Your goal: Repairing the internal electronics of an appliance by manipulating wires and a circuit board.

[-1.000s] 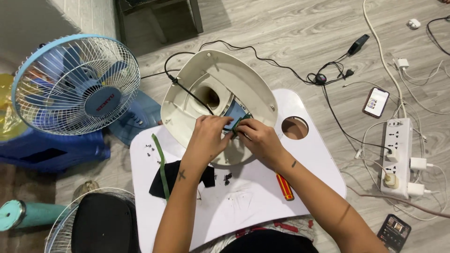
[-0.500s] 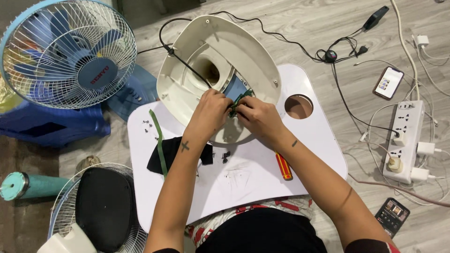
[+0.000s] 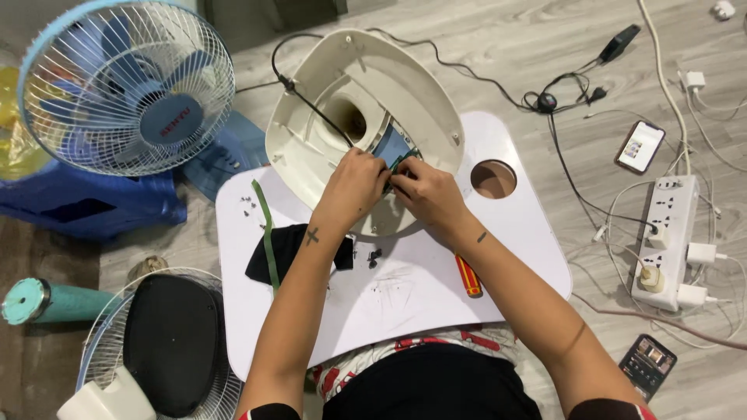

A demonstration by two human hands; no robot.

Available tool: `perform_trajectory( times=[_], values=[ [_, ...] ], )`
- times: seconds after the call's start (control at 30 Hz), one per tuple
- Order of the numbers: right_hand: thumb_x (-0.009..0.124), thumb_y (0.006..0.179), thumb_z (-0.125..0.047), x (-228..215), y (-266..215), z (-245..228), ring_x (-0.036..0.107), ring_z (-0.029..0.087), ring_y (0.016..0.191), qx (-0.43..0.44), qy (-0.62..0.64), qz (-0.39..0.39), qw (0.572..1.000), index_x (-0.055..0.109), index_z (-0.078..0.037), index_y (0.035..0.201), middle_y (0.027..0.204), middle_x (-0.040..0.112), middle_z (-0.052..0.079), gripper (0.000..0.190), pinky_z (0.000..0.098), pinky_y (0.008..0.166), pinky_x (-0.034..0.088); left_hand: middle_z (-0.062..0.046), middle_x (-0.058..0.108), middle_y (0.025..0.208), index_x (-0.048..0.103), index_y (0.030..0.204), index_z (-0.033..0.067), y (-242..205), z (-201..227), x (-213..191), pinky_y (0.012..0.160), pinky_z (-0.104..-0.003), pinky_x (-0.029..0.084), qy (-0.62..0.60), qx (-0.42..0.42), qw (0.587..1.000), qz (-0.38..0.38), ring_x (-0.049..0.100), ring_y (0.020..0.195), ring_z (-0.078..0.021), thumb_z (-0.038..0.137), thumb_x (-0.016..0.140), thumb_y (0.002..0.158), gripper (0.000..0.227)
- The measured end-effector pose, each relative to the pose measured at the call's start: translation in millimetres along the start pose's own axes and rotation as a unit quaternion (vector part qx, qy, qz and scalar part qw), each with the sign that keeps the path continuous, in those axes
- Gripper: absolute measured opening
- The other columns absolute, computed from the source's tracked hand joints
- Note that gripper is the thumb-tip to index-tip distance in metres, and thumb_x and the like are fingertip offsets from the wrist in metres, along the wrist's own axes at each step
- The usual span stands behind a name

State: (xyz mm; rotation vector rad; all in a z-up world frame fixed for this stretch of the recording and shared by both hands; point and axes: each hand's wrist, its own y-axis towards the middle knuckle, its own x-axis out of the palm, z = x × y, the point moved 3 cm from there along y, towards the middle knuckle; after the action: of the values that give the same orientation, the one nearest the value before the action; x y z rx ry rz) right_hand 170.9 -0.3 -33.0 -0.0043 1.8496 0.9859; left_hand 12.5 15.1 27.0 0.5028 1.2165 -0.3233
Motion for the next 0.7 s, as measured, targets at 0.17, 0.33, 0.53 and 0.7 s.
perform_trajectory(
  times=[0.17,0.33,0.53,0.7],
  values=[
    [0.072,0.092,-0.022,-13.7,6.6,-7.6,0.070,0.021,0.083,-0.015,0.002,0.010,1.000,0.073,-0.017,0.095,0.096,0.063,0.001,0.005,0.0301,0.068,0.057,-0.015,0.072,0.079,0.076,0.088,0.0022,2.7,2.7,-4.0,0.090,-0.042,0.054,-0.008,-0.007,1.000,-0.006,0.070,0.096,-0.0341,0.013,0.065,0.093,0.016],
    [0.075,0.087,-0.025,0.0,2.0,-1.0,0.069,0.018,0.078,-0.027,0.000,0.031,0.999,0.073,-0.019,0.088,0.092,0.062,-0.002,0.006,0.0289,0.066,0.056,-0.015,0.072,0.079,0.076,0.087,0.0030,3.2,0.7,-2.0,0.091,-0.041,0.054,0.006,-0.006,1.000,-0.010,0.069,0.097,-0.0323,0.014,0.067,0.092,0.015],
    [0.073,0.087,-0.026,-1.1,0.3,3.9,0.069,0.017,0.077,-0.025,0.010,0.064,0.998,0.072,-0.017,0.086,0.092,0.062,-0.002,0.009,0.0258,0.066,0.056,-0.014,0.073,0.079,0.078,0.086,0.0042,5.1,-0.3,-0.3,0.090,-0.040,0.055,0.037,0.016,0.999,-0.003,0.069,0.095,-0.0305,0.018,0.072,0.089,0.015],
    [0.073,0.086,-0.022,-1.2,0.1,4.8,0.069,0.018,0.077,-0.031,0.012,0.046,0.998,0.072,-0.015,0.085,0.089,0.061,0.000,0.007,0.0261,0.065,0.055,-0.010,0.071,0.075,0.077,0.085,0.0058,5.1,-2.7,11.3,0.088,-0.039,0.055,0.084,0.040,0.995,0.035,0.069,0.088,-0.0277,0.021,0.078,0.082,0.015]
  ],
)
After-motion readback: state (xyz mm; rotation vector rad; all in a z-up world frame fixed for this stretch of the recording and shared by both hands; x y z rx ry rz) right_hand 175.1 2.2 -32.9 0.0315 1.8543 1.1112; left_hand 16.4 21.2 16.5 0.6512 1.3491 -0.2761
